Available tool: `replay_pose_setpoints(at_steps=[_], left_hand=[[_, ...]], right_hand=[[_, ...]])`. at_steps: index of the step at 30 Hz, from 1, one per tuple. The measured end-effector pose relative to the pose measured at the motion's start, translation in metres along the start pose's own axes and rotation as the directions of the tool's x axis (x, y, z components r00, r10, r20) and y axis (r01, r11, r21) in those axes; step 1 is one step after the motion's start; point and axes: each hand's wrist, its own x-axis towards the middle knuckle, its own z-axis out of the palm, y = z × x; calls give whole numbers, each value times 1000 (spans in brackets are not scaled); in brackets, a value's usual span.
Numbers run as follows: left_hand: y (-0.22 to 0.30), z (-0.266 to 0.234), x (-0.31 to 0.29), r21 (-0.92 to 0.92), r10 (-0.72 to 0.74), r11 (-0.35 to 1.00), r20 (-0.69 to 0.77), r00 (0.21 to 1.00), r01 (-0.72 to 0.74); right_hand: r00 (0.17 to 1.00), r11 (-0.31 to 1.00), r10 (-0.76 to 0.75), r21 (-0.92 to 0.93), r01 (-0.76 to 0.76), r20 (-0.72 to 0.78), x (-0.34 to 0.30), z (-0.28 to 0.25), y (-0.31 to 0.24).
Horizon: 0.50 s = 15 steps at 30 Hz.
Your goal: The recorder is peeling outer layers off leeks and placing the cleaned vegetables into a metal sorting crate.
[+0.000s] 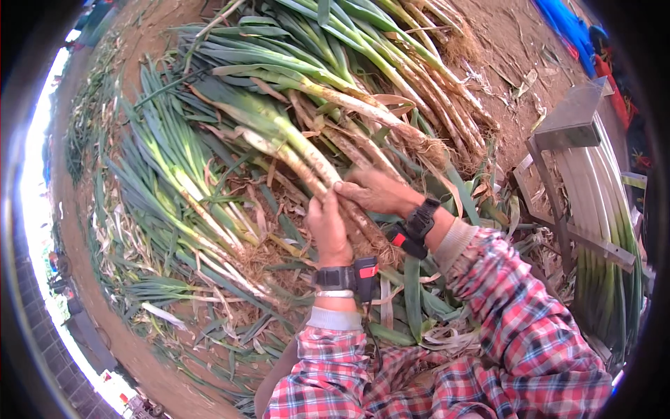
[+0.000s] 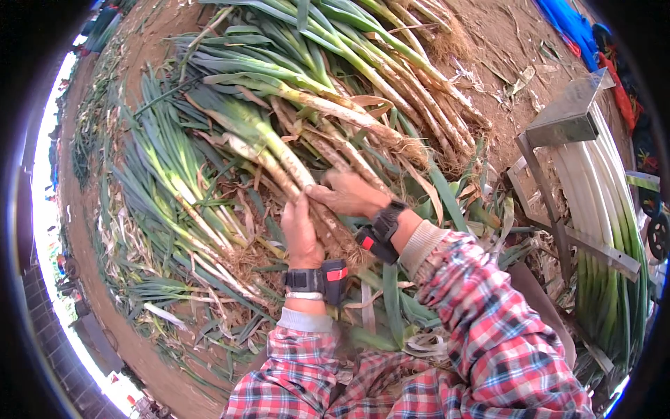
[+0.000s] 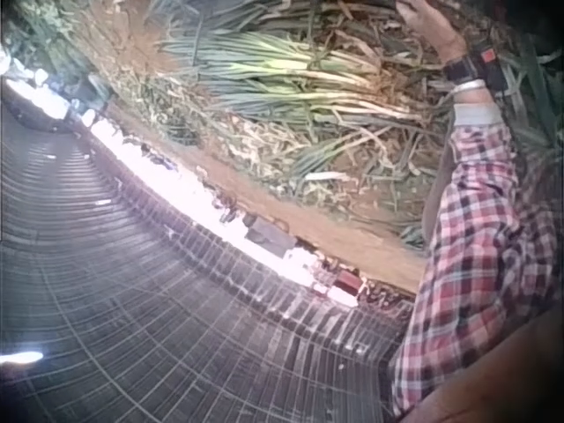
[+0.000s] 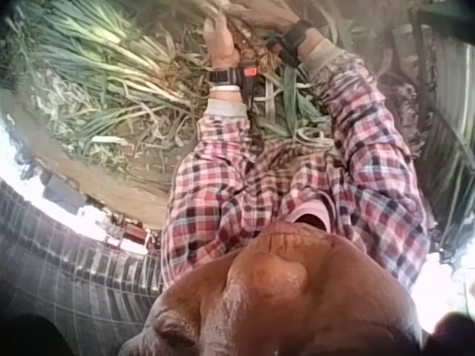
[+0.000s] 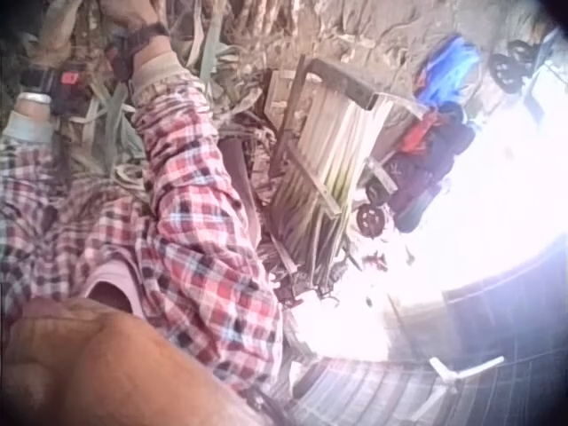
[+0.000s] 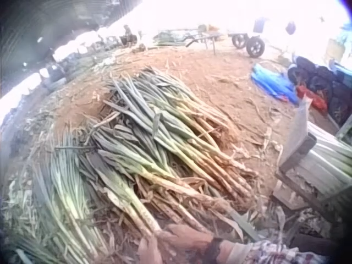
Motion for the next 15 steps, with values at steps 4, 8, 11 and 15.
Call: replay_pose_setpoints(at_steps=[4,8,11,15], left_hand=[[-3,-39,-14,101,51,993,15,999,-52],[5,-41,-39,-20,35,999,91,995,-34],[15,-27,-51,-42,90,995,89,992,-86],[9,-69,-65,8,-18,1000,-2,1000,18]], right_hand=[[988,946,-11,323,-40,155,-19,20,-11],[987,992,-24,119,44,-161,-39,38,-38],[992,995,-38,87,49,-119,-45,49,-27],[994,987,-42,-159,26,-100,-79,31,-26]])
